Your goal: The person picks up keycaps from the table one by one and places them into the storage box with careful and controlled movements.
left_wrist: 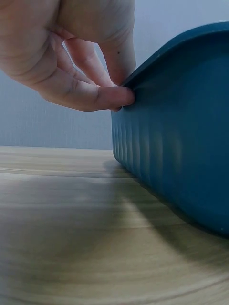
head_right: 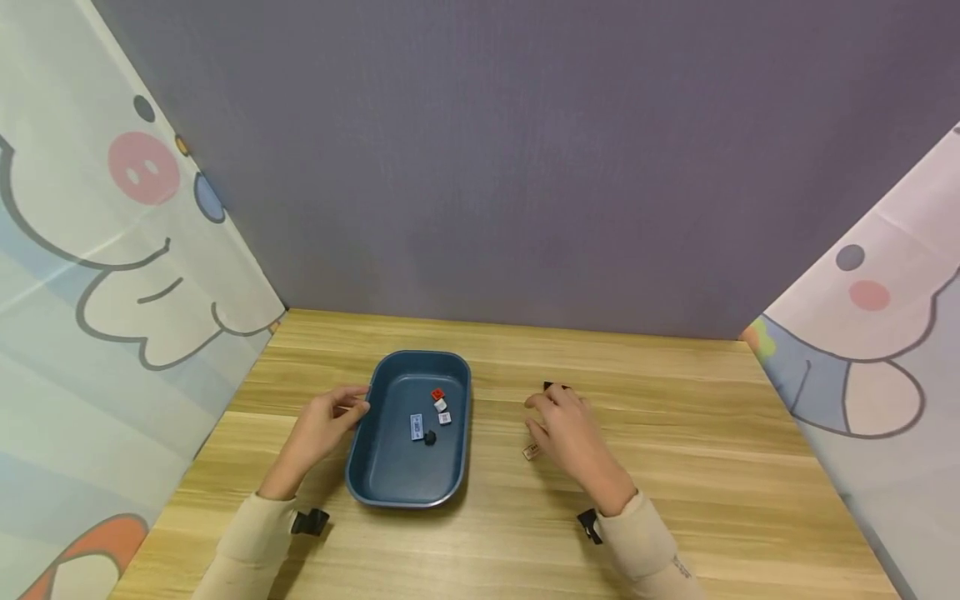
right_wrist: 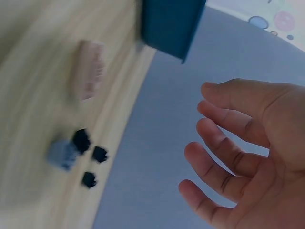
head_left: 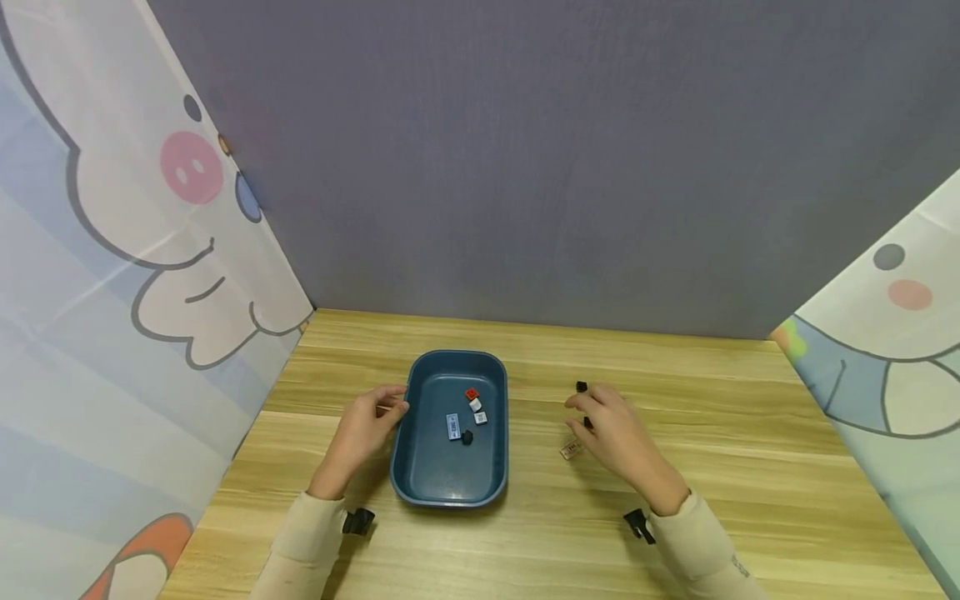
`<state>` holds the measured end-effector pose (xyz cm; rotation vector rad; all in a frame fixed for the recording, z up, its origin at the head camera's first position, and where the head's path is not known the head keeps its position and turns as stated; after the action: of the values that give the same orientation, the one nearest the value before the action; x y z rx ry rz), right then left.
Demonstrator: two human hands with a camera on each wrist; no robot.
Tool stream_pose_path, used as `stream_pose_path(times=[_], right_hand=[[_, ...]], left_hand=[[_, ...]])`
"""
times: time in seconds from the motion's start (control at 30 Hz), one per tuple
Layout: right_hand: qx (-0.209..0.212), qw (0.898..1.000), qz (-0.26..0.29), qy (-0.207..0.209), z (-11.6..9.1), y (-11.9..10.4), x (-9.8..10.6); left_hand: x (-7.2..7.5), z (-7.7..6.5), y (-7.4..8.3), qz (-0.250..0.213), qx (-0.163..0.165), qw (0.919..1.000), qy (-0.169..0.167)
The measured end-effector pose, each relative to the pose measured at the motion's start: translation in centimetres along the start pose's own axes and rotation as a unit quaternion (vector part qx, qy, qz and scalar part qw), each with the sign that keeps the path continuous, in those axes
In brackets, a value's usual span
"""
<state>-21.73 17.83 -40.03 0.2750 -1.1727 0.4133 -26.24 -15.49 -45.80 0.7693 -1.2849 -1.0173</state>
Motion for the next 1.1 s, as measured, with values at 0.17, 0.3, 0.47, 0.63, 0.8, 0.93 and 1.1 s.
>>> stream_pose_path(times=[0.17,0.3,0.47,0.63,0.8,0.93,1.1], right_hand=[[-0.002,1.0,-0.007,-0.012,-1.0,0.7,-1.3],[0.001,1.0,-0.013,-0.029,-1.6,1.2,-2.7],[0.002,0.998,-0.02,-0.055,-2.3,1.5,-4.2],[-0.012,0.996,-0.013,-0.083,-2.7,2.0,-5.4],[-0.015,0.996,-0.008,-0.087,-2.8,2.0,-5.8],[-0.012,0.997,-0.007,-0.08,-2.8,1.9,-5.6],[-0.003,0.998,0.001,-0.07,-2.8,1.7,-5.3]], left_hand=[[0.1,0.0,0.0,0.003,0.0,1.0,0.001],[0.1,0.0,-0.1,0.003,0.001,1.0,0.001],[0.1,0.0,-0.2,0.002,0.003,1.0,0.0],[0.2,0.0,-0.3,0.004,0.003,1.0,0.001],[0.2,0.0,-0.2,0.007,0.003,1.0,0.002],[0.2,0.0,-0.2,0.005,0.008,1.0,0.0],[0.1,-0.1,-0.1,0.004,0.008,1.0,0.0]])
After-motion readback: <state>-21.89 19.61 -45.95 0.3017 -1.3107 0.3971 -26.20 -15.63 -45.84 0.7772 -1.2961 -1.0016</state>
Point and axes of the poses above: each hand's wrist, its own z-axis towards the middle knuckle, its own x-axis out of the back of the hand, y = z × x, the point moved 10 cm from there along z, towards the middle knuckle, and after that the axes turned 13 degrees about -z, right-handed, at the moved point
